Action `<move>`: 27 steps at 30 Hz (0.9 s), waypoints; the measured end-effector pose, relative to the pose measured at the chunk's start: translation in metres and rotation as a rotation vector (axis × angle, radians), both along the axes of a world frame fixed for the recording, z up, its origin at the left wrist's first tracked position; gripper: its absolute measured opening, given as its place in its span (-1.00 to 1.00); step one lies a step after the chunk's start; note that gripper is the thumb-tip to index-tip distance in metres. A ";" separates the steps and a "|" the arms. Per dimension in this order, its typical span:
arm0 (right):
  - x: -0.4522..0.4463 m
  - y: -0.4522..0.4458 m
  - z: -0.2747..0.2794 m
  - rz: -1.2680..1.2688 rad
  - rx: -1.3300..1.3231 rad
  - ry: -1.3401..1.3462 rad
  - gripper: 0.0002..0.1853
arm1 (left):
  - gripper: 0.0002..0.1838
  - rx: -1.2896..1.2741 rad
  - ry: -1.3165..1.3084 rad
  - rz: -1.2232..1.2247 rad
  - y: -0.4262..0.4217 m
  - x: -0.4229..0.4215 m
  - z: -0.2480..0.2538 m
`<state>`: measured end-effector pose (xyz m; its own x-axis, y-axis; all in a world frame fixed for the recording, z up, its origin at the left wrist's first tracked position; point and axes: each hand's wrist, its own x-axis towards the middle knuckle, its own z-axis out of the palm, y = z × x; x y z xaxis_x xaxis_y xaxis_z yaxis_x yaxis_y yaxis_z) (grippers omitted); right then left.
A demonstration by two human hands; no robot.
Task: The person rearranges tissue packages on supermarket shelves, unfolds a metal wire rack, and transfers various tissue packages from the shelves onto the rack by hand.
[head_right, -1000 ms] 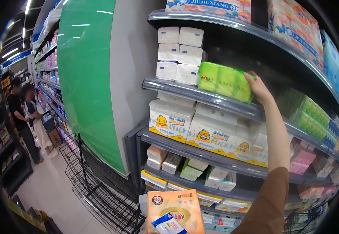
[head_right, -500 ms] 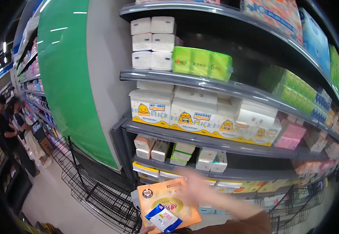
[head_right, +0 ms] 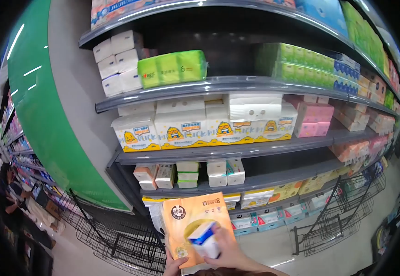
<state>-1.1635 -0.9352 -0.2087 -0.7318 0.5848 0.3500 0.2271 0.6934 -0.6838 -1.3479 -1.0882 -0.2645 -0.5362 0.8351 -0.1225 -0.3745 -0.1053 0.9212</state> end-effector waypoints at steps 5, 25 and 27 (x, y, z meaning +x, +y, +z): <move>0.118 0.037 0.022 -0.688 0.067 0.576 0.20 | -0.06 0.231 -0.352 -0.144 0.038 -0.011 0.012; 0.196 0.064 -0.024 -0.674 -0.567 0.889 0.09 | -0.30 0.579 -0.221 -0.360 0.246 0.064 0.358; 0.196 0.073 -0.028 -0.632 -0.518 0.866 0.16 | -0.29 0.574 -0.143 -0.378 0.259 0.056 0.370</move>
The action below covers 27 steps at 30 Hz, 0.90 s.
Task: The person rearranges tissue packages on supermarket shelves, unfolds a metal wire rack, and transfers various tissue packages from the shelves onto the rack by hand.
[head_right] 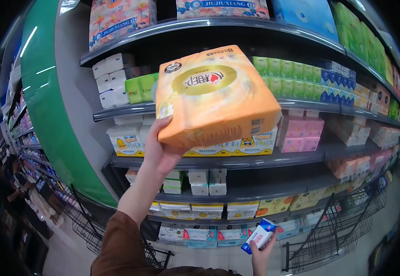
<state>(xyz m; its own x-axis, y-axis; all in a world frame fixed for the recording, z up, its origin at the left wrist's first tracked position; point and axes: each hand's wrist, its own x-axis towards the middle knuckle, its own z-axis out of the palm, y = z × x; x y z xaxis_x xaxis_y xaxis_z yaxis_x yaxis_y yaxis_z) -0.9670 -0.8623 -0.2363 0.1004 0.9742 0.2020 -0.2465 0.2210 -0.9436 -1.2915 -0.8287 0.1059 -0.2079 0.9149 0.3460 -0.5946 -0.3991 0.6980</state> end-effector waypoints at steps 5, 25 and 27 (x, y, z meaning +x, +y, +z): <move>0.005 0.010 0.011 0.087 0.066 -0.135 0.18 | -0.29 -0.050 0.089 -0.016 0.020 -0.009 0.018; -0.115 0.158 0.328 0.119 1.242 -0.378 0.22 | -0.16 0.181 -0.027 -0.071 0.061 -0.024 0.058; -0.146 0.172 0.350 0.092 1.305 -0.366 0.20 | -0.15 0.194 0.113 -0.039 0.067 -0.035 0.053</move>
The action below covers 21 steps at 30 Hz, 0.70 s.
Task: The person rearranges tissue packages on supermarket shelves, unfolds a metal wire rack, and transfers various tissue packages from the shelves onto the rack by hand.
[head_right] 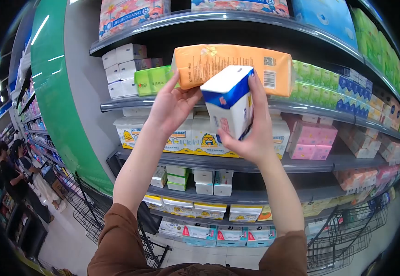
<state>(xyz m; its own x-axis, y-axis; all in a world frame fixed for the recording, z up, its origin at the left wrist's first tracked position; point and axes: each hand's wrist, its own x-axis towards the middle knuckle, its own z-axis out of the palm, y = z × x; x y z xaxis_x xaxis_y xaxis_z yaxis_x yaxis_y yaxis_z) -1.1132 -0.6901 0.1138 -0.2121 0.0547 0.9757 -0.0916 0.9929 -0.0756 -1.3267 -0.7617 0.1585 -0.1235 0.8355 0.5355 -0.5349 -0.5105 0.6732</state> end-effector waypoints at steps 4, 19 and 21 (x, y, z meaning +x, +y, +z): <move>-0.044 0.009 0.032 0.102 -0.096 0.126 0.11 | -0.15 -0.103 -0.074 0.060 -0.015 -0.014 -0.028; -0.027 -0.065 -0.288 0.289 -1.070 -0.595 0.04 | -0.49 -0.939 -0.125 -0.035 -0.164 0.002 -0.502; -0.018 -0.110 -0.391 0.273 -1.438 -0.489 0.00 | -0.47 -1.013 -0.198 -0.082 -0.192 0.021 -0.524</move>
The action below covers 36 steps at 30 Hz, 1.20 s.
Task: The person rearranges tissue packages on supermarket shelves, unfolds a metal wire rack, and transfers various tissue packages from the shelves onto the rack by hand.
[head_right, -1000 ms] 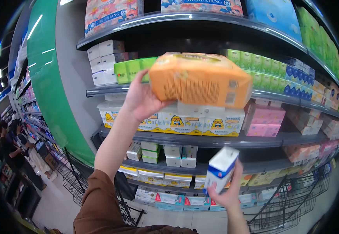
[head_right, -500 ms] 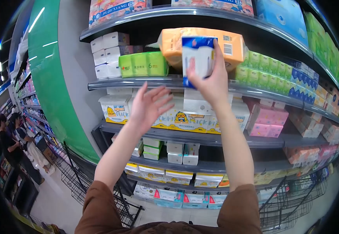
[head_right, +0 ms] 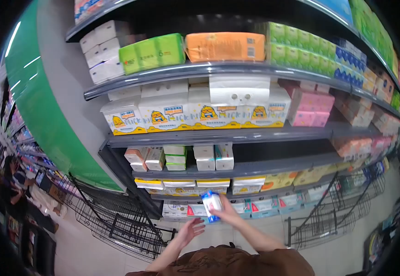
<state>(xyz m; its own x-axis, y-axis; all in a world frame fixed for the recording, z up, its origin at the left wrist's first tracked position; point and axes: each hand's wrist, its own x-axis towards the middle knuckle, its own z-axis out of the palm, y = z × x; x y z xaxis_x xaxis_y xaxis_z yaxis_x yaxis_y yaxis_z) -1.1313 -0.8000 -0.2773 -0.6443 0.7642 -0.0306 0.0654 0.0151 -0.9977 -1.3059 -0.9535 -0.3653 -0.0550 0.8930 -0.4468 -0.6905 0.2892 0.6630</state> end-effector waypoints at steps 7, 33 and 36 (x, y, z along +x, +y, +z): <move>0.045 -0.110 -0.105 -0.024 0.186 -0.580 0.15 | -0.31 -0.206 -0.011 -0.213 -0.034 0.030 -0.036; 0.316 -0.232 -0.069 -0.565 0.307 -0.312 -0.18 | -0.37 -0.099 0.225 -0.514 -0.068 0.304 0.003; 0.364 -0.242 -0.064 -0.651 0.348 -0.275 -0.24 | -0.33 0.010 0.229 -0.530 -0.059 0.349 -0.009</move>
